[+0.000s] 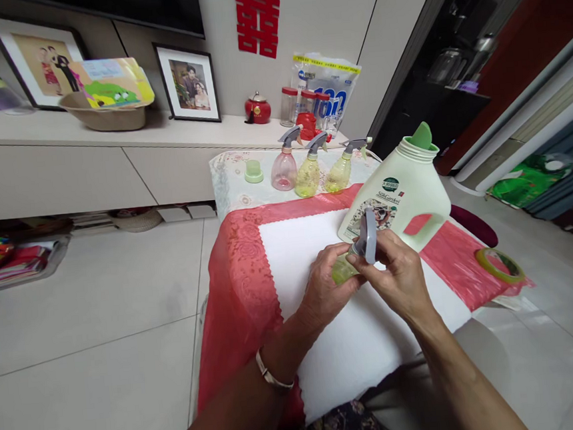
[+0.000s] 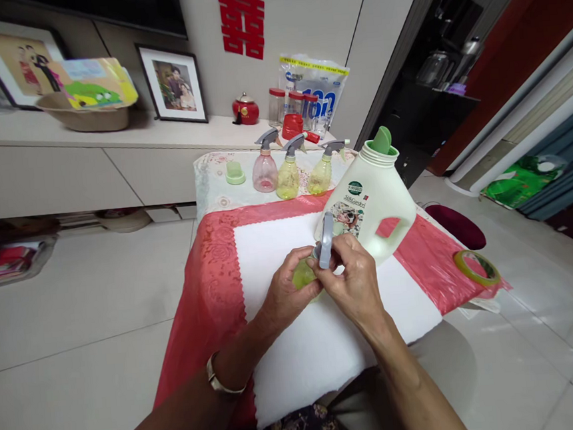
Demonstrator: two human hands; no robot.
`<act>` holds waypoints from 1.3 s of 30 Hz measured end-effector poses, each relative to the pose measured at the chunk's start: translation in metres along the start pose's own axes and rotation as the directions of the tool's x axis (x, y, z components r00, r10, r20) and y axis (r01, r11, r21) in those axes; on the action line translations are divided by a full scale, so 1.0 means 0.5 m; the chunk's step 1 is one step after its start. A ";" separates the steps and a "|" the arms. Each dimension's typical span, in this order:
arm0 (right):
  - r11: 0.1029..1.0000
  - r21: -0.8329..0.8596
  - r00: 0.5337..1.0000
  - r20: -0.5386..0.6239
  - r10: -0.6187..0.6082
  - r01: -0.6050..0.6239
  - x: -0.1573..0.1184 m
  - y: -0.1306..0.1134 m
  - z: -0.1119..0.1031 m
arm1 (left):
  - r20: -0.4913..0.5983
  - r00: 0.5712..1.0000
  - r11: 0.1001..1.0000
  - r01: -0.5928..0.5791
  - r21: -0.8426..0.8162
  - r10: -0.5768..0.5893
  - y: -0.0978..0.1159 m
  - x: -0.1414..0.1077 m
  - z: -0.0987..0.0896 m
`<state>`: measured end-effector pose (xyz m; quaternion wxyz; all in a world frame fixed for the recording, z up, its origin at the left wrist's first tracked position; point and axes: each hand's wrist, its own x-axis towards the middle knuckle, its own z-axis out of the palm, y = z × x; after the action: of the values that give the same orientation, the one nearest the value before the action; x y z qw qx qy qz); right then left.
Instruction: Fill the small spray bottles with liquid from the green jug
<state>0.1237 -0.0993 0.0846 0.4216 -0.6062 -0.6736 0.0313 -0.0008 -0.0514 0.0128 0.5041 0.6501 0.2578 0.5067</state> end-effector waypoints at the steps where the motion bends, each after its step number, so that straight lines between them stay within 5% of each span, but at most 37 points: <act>1: 1.000 -0.009 1.000 -0.006 0.001 -0.001 0.001 0.000 0.001 | -0.004 1.000 1.000 -0.001 0.001 0.001 0.000 0.000 0.001; 10: 0.998 -0.055 0.991 -0.134 0.029 -0.037 -0.010 -0.004 0.023 | -0.064 0.990 0.991 -0.126 0.055 0.129 0.001 -0.007 0.008; 14: 0.998 0.035 0.995 -0.091 0.049 -0.046 -0.022 -0.002 0.021 | -0.090 0.989 0.992 -0.115 0.049 0.119 0.002 -0.005 0.007; 22: 0.974 0.185 0.969 -0.181 0.168 -0.134 -0.042 0.026 0.050 | -0.085 0.996 1.000 -0.030 0.008 0.030 0.010 -0.008 0.004; 29: 0.971 0.188 0.925 -0.320 0.204 -0.149 -0.049 0.029 0.101 | -0.016 0.999 0.967 0.039 -0.253 -0.044 0.031 -0.009 -0.013; 34: 0.984 0.133 0.879 -0.446 0.170 -0.123 -0.053 0.028 0.127 | -0.090 0.993 0.984 0.059 -0.170 -0.075 0.048 0.002 0.001; 39: 0.992 0.075 0.869 -0.480 0.124 -0.100 -0.057 0.025 0.135 | -0.158 0.958 0.968 0.220 -0.117 -0.237 0.069 0.018 0.022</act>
<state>0.0899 -0.0885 0.0192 0.5882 -0.6227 -0.5097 -0.0805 0.0064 -0.0603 0.0485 0.5668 0.5444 0.3483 0.5109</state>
